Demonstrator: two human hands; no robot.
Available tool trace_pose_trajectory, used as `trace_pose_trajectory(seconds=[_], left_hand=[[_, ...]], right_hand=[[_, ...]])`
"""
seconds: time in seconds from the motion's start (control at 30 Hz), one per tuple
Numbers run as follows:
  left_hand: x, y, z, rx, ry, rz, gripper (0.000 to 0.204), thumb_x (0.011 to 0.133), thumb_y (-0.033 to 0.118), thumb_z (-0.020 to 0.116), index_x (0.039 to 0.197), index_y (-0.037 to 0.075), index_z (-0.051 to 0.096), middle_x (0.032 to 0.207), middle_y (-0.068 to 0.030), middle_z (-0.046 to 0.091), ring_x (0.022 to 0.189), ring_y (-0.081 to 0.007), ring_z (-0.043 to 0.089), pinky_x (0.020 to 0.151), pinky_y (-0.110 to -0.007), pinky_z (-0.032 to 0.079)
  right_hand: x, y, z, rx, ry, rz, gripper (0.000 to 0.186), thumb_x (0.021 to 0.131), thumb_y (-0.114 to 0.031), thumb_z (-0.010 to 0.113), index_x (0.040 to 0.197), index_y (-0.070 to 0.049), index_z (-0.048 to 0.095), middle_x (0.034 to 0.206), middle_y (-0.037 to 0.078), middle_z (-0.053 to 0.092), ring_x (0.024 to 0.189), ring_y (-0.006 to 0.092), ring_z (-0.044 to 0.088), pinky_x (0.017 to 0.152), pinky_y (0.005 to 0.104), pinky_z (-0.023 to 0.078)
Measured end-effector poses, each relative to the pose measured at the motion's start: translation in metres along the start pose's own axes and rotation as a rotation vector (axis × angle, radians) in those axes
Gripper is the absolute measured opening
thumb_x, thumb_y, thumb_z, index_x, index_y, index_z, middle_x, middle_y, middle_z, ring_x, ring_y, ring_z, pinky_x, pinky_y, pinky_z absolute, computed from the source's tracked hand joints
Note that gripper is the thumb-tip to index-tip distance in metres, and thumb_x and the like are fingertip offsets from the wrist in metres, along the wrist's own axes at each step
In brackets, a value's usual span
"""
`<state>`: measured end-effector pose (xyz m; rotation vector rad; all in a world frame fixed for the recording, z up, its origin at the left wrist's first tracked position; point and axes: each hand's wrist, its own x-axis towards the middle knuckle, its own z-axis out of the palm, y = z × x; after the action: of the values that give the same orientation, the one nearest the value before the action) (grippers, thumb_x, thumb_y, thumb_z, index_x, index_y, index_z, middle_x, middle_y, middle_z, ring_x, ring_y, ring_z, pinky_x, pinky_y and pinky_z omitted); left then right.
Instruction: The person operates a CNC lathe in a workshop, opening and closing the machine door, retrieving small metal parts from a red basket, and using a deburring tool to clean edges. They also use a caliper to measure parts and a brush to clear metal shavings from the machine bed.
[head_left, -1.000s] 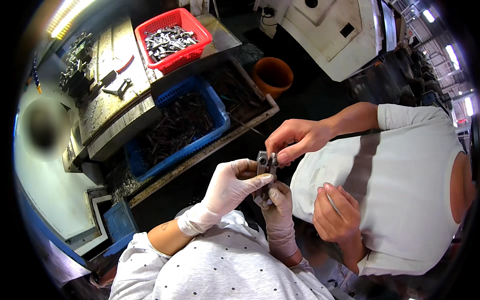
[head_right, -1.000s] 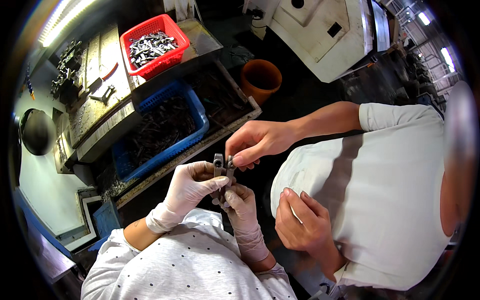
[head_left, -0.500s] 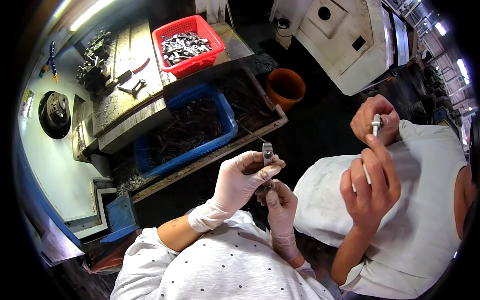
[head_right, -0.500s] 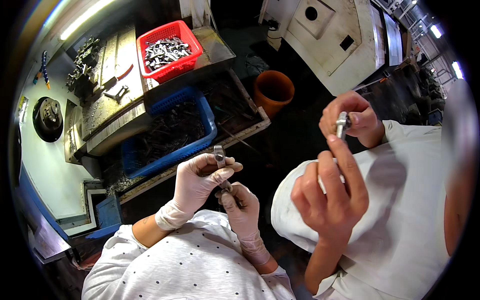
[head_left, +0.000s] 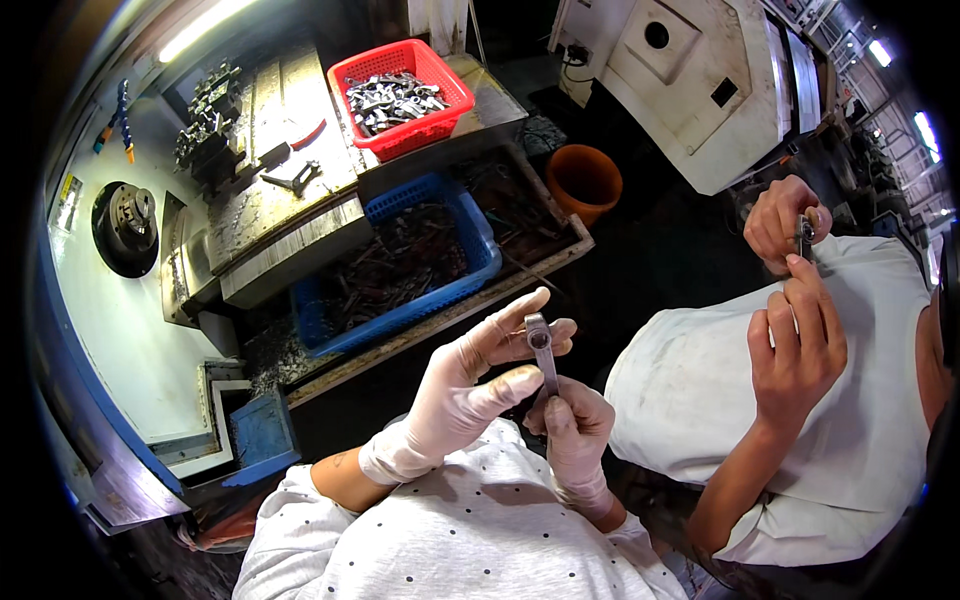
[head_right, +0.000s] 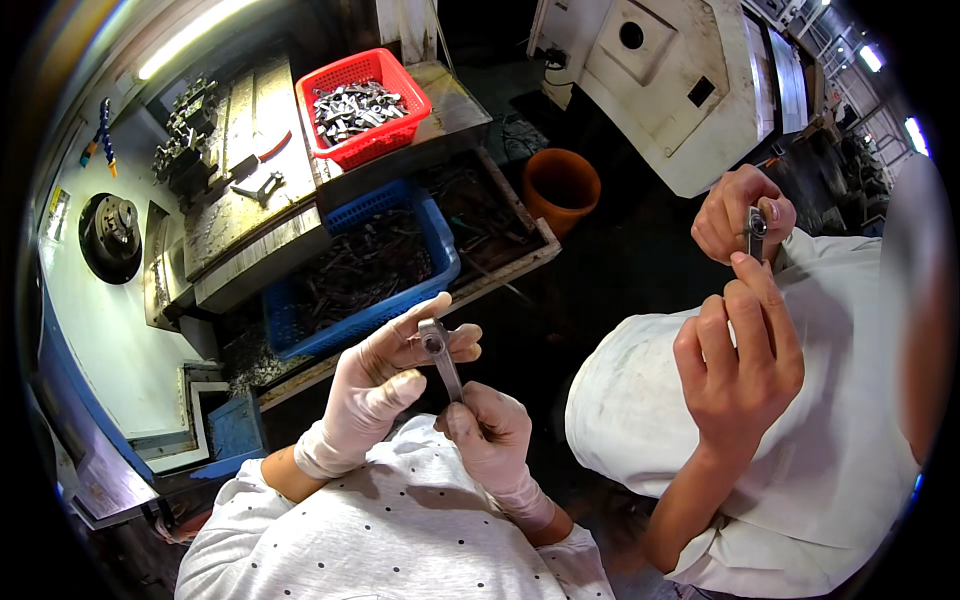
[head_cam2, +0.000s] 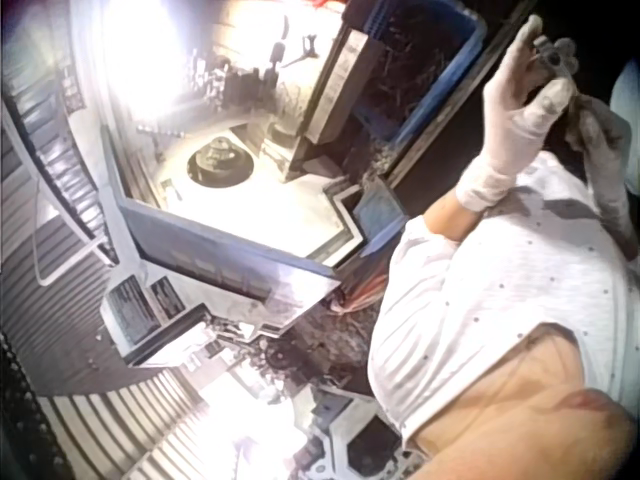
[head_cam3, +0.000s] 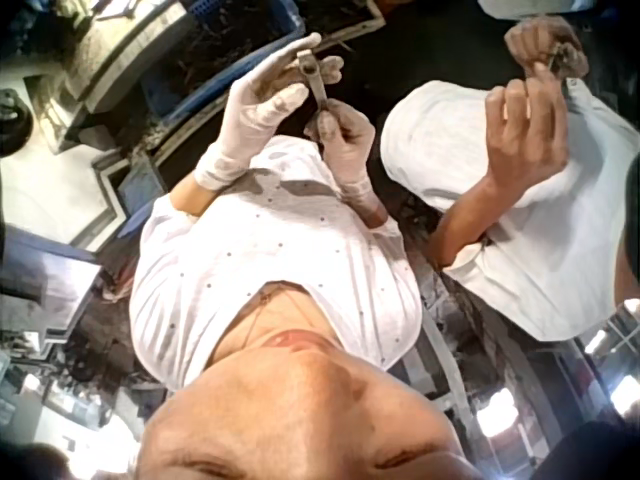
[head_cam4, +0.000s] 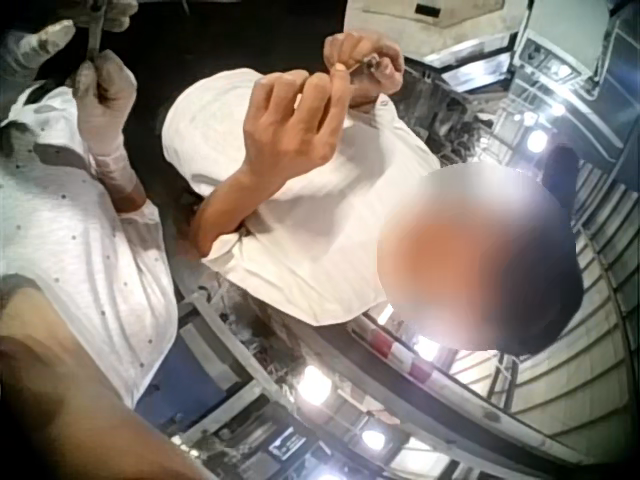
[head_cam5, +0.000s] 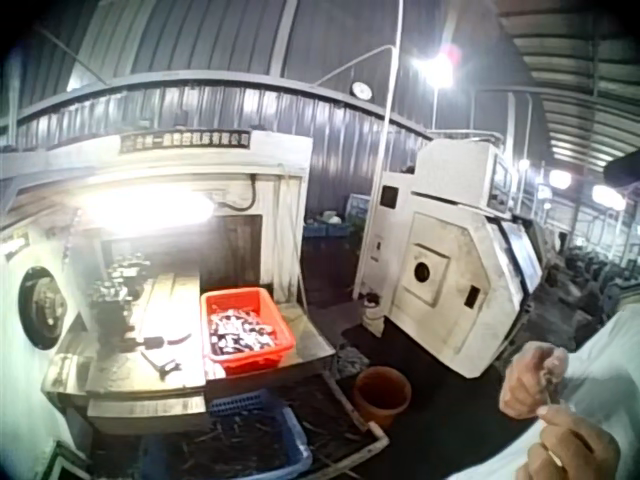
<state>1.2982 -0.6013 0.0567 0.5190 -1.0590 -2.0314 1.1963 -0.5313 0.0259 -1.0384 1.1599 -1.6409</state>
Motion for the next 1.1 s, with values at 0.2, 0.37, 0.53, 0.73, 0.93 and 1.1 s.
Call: trace_pose_trajectory(seconds=[0.2, 0.37, 0.53, 0.73, 0.93, 1.1], left_hand=[[-0.003, 0.009, -0.006, -0.013, 0.046, -0.097, 0.051, 0.068, 0.020, 0.059, 0.111, 0.002, 0.038, 0.101, -0.0139, 0.049, 0.091, -0.0197, 0.049, 0.081, -0.030, 0.037], [-0.002, 0.012, -0.007, -0.066, 0.060, -0.132, 0.042, 0.069, 0.018, 0.058, 0.105, 0.002, 0.044, 0.095, -0.0134, 0.052, 0.084, -0.0197, 0.053, 0.078, -0.030, 0.039], [-0.002, 0.008, -0.012, -0.039, 0.133, -0.101, 0.026, 0.073, 0.012, 0.053, 0.096, 0.000, 0.050, 0.087, -0.0125, 0.055, 0.078, -0.0179, 0.054, 0.071, -0.028, 0.043], [-0.001, 0.008, -0.021, -0.036, 0.169, -0.036, 0.022, 0.074, 0.011, 0.052, 0.093, 0.001, 0.052, 0.086, -0.0114, 0.056, 0.079, -0.0171, 0.054, 0.075, -0.029, 0.042], [-0.002, 0.005, -0.040, 0.014, 0.265, 0.055, 0.020, 0.073, 0.010, 0.053, 0.090, 0.001, 0.053, 0.083, -0.0102, 0.056, 0.078, -0.0160, 0.054, 0.074, -0.028, 0.042], [-0.011, 0.005, -0.059, 0.106, 0.416, 0.314, 0.021, 0.073, 0.001, 0.050, 0.095, -0.002, 0.049, 0.087, -0.0100, 0.055, 0.080, -0.0144, 0.053, 0.073, -0.024, 0.043]], right_hand=[[-0.005, 0.004, 0.003, -0.125, -0.002, -0.094, 0.024, 0.069, -0.003, 0.050, 0.049, -0.001, 0.036, 0.046, 0.003, 0.040, 0.039, 0.0077, 0.038, 0.036, 0.0201, 0.027], [-0.006, 0.004, 0.007, -0.196, 0.033, -0.112, 0.027, 0.067, -0.003, 0.052, 0.048, -0.002, 0.033, 0.045, 0.003, 0.038, 0.037, 0.0100, 0.035, 0.034, 0.0223, 0.024], [-0.003, 0.014, 0.007, -0.391, 0.015, -0.201, 0.025, 0.061, 0.001, 0.053, 0.048, -0.003, 0.032, 0.043, 0.004, 0.035, 0.035, 0.0142, 0.033, 0.034, 0.0250, 0.022], [0.005, 0.015, 0.018, -0.319, 0.019, -0.159, 0.024, 0.062, 0.003, 0.052, 0.047, -0.003, 0.034, 0.043, 0.004, 0.038, 0.036, 0.0133, 0.036, 0.034, 0.0239, 0.024], [0.013, 0.025, 0.028, -0.176, -0.069, 0.087, 0.015, 0.071, -0.004, 0.050, 0.058, 0.000, 0.045, 0.052, 0.004, 0.045, 0.045, 0.0085, 0.042, 0.041, 0.0200, 0.032], [0.029, 0.038, 0.048, 0.006, -0.147, 0.252, 0.010, 0.074, -0.007, 0.049, 0.069, 0.001, 0.049, 0.059, 0.002, 0.048, 0.054, 0.0058, 0.043, 0.049, 0.0178, 0.035]])
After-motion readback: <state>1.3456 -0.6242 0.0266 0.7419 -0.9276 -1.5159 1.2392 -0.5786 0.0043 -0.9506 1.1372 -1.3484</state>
